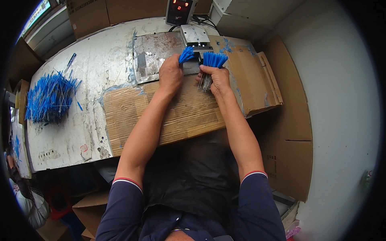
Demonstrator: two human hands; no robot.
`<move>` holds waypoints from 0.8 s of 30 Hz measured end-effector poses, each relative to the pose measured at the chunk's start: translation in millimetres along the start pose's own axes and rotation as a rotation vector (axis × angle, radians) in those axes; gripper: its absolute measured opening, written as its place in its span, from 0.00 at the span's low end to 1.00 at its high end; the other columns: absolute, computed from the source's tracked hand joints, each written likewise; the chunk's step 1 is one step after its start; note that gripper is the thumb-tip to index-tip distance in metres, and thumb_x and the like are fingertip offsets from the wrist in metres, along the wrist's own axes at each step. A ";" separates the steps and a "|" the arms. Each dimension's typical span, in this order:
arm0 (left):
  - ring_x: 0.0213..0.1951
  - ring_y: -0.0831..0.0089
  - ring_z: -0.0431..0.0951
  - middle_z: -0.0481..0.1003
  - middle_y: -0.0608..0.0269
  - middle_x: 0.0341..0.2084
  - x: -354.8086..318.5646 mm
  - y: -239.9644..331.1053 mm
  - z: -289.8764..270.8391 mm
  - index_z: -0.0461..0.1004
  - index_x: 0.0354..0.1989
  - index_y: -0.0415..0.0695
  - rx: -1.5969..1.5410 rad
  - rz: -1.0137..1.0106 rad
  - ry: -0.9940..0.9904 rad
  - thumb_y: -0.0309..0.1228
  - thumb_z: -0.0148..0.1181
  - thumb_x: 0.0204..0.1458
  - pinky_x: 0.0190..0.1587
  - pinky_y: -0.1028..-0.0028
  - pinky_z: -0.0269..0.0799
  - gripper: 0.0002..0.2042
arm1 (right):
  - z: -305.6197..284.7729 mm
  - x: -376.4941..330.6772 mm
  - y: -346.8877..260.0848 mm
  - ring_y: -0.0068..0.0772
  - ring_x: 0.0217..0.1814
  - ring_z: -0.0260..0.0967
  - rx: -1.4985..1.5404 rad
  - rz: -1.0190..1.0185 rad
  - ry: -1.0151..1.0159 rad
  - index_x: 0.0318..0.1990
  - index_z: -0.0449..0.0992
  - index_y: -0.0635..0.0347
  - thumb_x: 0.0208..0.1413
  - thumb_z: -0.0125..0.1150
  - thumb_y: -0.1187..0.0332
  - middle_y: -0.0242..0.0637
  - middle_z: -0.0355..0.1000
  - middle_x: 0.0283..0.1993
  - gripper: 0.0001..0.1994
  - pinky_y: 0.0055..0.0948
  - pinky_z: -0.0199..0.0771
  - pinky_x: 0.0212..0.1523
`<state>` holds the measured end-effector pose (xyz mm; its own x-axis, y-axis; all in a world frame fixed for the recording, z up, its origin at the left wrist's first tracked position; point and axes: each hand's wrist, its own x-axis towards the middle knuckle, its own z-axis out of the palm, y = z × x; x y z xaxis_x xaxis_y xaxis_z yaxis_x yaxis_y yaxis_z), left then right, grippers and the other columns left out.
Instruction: Assemble blue fiber brush components using a bench-mounted fixture.
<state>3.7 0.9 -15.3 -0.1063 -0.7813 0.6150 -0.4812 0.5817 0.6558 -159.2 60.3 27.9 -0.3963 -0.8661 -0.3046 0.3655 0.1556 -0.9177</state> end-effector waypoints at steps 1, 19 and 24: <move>0.35 0.46 0.75 0.75 0.48 0.29 0.2 -0.2 -0.2 0.71 0.33 0.41 0.007 0.000 0.000 0.22 0.50 0.51 0.39 0.51 0.69 0.04 | 0.1 -0.8 -0.4 0.39 0.26 0.78 0.039 0.018 -0.016 0.35 0.76 0.71 0.49 0.69 0.81 0.44 0.76 0.29 0.07 0.38 0.87 0.29; 0.35 0.44 0.78 0.77 0.47 0.30 2.3 6.0 -3.6 0.70 0.40 0.41 0.013 -0.232 -0.016 0.21 0.55 0.52 0.38 0.50 0.71 0.07 | 2.1 -6.2 -4.2 0.33 0.26 0.77 -0.135 -0.011 -0.011 0.35 0.77 0.69 0.49 0.69 0.80 0.41 0.76 0.29 0.07 0.34 0.85 0.26; 0.35 0.44 0.78 0.78 0.46 0.30 1.9 2.2 -5.1 0.71 0.42 0.43 -0.055 -0.249 -0.004 0.23 0.57 0.53 0.37 0.50 0.71 0.09 | 12.6 -4.5 -3.5 0.34 0.24 0.77 -0.133 -0.016 0.009 0.33 0.77 0.71 0.46 0.69 0.81 0.44 0.76 0.27 0.07 0.33 0.84 0.22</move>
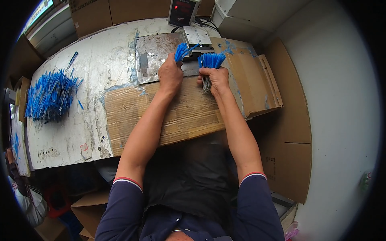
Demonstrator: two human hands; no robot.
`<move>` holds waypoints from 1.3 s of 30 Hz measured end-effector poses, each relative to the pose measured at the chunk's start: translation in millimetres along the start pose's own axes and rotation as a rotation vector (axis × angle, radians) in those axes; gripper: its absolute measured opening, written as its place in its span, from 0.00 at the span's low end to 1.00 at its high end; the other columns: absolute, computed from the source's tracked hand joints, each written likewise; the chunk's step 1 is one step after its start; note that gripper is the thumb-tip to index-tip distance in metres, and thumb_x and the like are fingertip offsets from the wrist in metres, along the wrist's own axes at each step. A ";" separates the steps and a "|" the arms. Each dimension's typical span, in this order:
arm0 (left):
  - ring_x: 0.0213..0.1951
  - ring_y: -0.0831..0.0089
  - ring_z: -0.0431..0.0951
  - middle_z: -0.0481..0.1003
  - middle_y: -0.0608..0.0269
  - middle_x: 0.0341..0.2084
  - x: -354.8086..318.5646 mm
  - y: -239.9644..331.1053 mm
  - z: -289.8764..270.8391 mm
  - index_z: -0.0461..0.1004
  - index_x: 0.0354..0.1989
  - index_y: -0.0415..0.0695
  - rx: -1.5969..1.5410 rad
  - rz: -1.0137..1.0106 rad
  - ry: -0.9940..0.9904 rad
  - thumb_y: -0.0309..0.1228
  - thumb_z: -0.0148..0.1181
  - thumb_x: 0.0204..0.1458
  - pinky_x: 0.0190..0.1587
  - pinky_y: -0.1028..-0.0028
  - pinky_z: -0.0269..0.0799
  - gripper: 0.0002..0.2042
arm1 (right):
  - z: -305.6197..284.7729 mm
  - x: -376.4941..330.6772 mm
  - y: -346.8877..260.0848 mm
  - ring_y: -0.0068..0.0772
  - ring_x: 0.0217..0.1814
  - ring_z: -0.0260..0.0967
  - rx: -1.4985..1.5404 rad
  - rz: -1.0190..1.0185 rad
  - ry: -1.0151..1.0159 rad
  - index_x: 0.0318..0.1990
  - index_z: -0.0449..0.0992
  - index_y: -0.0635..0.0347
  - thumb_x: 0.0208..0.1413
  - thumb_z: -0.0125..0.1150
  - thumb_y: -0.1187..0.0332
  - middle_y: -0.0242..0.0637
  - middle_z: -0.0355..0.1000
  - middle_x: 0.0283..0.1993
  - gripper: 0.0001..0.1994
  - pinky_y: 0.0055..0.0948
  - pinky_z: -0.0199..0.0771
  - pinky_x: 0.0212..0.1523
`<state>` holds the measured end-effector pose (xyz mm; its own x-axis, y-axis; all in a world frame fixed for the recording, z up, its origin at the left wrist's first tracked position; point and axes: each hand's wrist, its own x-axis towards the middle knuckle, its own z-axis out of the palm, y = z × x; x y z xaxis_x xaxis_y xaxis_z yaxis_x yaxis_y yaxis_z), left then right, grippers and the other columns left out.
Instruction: Assemble blue fiber brush components using a bench-mounted fixture.
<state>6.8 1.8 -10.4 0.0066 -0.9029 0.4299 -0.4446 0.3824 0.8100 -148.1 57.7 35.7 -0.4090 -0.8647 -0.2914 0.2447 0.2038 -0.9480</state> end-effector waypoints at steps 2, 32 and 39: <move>0.35 0.44 0.79 0.78 0.46 0.31 0.1 -1.5 1.7 0.72 0.43 0.43 -0.053 0.007 0.013 0.23 0.58 0.53 0.37 0.50 0.71 0.10 | 1.5 -2.0 0.7 0.34 0.24 0.77 -0.014 0.010 -0.004 0.33 0.77 0.71 0.46 0.69 0.81 0.43 0.76 0.27 0.07 0.33 0.84 0.22; 0.21 0.71 0.78 0.82 0.62 0.28 2.4 -3.1 15.4 0.74 0.40 0.42 -0.303 -0.099 0.133 0.33 0.56 0.64 0.27 0.67 0.72 0.08 | 9.0 -4.3 6.3 0.33 0.20 0.76 -0.081 -0.152 0.107 0.26 0.75 0.71 0.44 0.63 0.85 0.43 0.75 0.24 0.03 0.30 0.80 0.19; 0.35 0.45 0.81 0.81 0.53 0.30 1.7 -1.0 9.5 0.73 0.44 0.44 -0.337 -0.130 0.063 0.29 0.56 0.60 0.37 0.53 0.73 0.06 | 16.2 6.6 4.6 0.35 0.18 0.75 -0.138 -0.126 0.195 0.23 0.73 0.72 0.43 0.62 0.86 0.44 0.74 0.22 0.04 0.31 0.77 0.15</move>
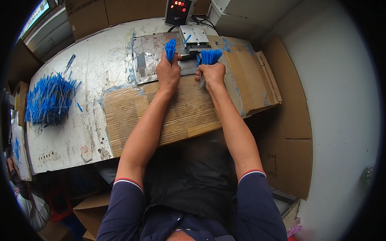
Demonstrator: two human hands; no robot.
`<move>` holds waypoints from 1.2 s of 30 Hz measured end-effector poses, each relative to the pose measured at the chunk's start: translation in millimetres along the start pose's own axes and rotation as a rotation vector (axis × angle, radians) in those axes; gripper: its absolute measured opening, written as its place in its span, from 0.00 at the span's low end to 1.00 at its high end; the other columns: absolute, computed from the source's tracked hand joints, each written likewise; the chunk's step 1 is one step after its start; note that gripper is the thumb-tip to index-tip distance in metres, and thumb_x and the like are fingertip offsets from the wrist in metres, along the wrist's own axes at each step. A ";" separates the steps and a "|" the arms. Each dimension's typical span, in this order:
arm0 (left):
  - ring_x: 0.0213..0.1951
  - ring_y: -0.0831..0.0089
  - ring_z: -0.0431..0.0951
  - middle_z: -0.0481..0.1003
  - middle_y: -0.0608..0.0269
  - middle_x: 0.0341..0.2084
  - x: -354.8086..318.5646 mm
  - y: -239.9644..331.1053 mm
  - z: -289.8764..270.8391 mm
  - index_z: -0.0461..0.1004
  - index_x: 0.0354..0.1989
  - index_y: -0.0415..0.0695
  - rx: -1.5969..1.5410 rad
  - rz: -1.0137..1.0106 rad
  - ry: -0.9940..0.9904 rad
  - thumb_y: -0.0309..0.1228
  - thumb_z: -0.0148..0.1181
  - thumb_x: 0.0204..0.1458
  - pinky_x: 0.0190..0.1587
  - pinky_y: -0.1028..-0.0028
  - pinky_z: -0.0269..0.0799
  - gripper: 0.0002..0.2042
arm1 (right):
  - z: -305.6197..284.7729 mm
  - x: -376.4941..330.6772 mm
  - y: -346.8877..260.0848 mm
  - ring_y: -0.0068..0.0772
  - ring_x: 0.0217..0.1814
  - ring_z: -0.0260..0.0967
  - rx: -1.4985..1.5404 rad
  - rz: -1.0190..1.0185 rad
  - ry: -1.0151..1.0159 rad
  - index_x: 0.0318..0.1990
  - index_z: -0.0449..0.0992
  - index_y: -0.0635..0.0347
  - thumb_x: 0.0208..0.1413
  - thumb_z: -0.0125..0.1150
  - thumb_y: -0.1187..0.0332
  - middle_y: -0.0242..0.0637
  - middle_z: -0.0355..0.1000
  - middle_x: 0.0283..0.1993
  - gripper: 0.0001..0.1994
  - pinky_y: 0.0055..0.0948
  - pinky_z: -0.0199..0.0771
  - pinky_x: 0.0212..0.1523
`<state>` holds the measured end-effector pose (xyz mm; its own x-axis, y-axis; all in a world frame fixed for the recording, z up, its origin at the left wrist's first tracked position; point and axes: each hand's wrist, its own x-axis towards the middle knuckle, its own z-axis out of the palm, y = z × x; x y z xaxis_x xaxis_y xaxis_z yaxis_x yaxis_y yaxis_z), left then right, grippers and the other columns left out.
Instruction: Assemble blue fiber brush components using a bench-mounted fixture.
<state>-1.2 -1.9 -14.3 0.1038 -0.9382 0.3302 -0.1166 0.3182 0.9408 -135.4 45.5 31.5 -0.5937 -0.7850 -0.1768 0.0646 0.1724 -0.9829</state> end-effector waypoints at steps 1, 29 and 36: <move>0.35 0.45 0.81 0.81 0.53 0.30 -0.1 -0.3 -0.4 0.73 0.44 0.44 0.005 -0.002 0.005 0.29 0.56 0.60 0.37 0.53 0.73 0.07 | 1.1 0.0 -0.2 0.36 0.18 0.74 0.001 -0.004 -0.001 0.22 0.73 0.72 0.43 0.61 0.87 0.45 0.74 0.21 0.04 0.32 0.77 0.15; 0.34 0.46 0.78 0.77 0.46 0.28 -3.8 3.5 -2.3 0.72 0.39 0.40 0.371 0.303 -0.068 0.20 0.52 0.51 0.38 0.51 0.71 0.08 | -8.9 -3.2 4.3 0.35 0.23 0.75 0.224 0.113 -0.050 0.32 0.76 0.70 0.49 0.68 0.82 0.44 0.76 0.27 0.06 0.34 0.82 0.20; 0.36 0.45 0.78 0.77 0.46 0.30 -1.5 2.7 -1.1 0.73 0.38 0.39 0.371 0.256 -0.098 0.20 0.52 0.51 0.40 0.51 0.71 0.07 | -19.9 -3.7 5.4 0.31 0.22 0.74 0.158 0.116 -0.102 0.30 0.75 0.67 0.47 0.71 0.83 0.39 0.75 0.26 0.08 0.30 0.81 0.20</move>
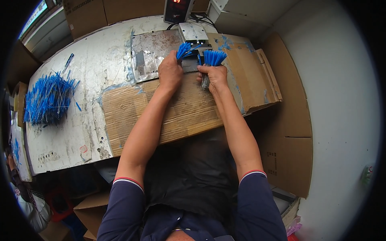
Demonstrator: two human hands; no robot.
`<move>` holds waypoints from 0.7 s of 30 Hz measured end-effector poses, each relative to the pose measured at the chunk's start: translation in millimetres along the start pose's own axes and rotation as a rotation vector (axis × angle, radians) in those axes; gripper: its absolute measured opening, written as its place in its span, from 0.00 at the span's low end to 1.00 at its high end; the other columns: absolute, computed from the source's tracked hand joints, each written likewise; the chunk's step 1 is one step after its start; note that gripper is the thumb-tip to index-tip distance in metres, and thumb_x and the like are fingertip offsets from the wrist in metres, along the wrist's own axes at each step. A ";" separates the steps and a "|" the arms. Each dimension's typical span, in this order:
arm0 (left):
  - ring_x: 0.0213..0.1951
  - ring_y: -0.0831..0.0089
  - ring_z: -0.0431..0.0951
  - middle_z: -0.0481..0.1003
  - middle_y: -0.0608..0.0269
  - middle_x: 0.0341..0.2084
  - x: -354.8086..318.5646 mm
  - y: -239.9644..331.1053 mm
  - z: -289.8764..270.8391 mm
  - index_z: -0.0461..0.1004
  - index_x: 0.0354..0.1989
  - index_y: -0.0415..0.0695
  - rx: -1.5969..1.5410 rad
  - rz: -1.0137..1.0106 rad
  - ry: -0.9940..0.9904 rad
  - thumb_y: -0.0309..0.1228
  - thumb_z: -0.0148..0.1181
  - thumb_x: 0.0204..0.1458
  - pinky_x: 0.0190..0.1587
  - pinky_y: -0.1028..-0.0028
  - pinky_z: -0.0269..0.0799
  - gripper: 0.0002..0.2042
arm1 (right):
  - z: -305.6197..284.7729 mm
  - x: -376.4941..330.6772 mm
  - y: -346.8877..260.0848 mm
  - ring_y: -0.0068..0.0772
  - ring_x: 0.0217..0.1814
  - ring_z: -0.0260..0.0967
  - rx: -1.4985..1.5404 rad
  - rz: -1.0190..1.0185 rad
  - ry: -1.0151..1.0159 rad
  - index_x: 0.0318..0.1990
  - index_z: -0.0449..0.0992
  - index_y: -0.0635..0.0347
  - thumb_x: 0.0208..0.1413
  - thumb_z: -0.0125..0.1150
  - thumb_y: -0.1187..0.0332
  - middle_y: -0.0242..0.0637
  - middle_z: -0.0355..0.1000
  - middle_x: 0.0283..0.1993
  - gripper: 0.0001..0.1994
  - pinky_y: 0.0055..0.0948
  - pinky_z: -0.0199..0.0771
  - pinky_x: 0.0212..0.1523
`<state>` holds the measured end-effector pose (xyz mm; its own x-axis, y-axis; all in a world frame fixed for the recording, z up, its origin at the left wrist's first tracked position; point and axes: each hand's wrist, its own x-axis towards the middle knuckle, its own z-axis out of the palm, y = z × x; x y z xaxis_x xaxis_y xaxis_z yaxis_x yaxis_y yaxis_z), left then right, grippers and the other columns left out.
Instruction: Assemble blue fiber brush components using a bench-mounted fixture.
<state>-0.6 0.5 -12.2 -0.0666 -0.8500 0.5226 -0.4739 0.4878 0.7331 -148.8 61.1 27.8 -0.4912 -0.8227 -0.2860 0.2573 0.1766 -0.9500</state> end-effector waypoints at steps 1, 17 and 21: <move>0.36 0.45 0.78 0.77 0.46 0.29 -0.3 -0.7 0.3 0.73 0.39 0.40 -0.018 0.007 0.012 0.20 0.54 0.51 0.40 0.52 0.72 0.08 | -0.9 -0.9 -0.2 0.31 0.22 0.74 -0.004 -0.008 -0.009 0.30 0.75 0.67 0.47 0.71 0.83 0.39 0.74 0.26 0.08 0.30 0.80 0.20; 0.38 0.46 0.80 0.78 0.47 0.32 1.8 2.9 -4.2 0.73 0.40 0.40 0.086 -0.133 0.052 0.22 0.57 0.51 0.40 0.52 0.72 0.08 | 11.4 18.2 0.6 0.33 0.19 0.74 -0.125 -0.075 0.056 0.26 0.76 0.70 0.44 0.71 0.83 0.42 0.74 0.23 0.07 0.30 0.78 0.17; 0.36 0.45 0.79 0.78 0.47 0.30 2.3 4.1 -7.2 0.72 0.41 0.41 0.049 -0.146 0.087 0.23 0.58 0.53 0.39 0.51 0.71 0.08 | 18.5 17.7 -4.4 0.33 0.19 0.74 -0.187 -0.063 0.091 0.26 0.76 0.71 0.44 0.70 0.84 0.43 0.74 0.22 0.06 0.31 0.78 0.17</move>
<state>3.6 2.0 -4.9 0.0811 -0.8898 0.4490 -0.5151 0.3483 0.7832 -143.2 35.8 29.3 -0.5767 -0.7847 -0.2272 0.0688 0.2305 -0.9706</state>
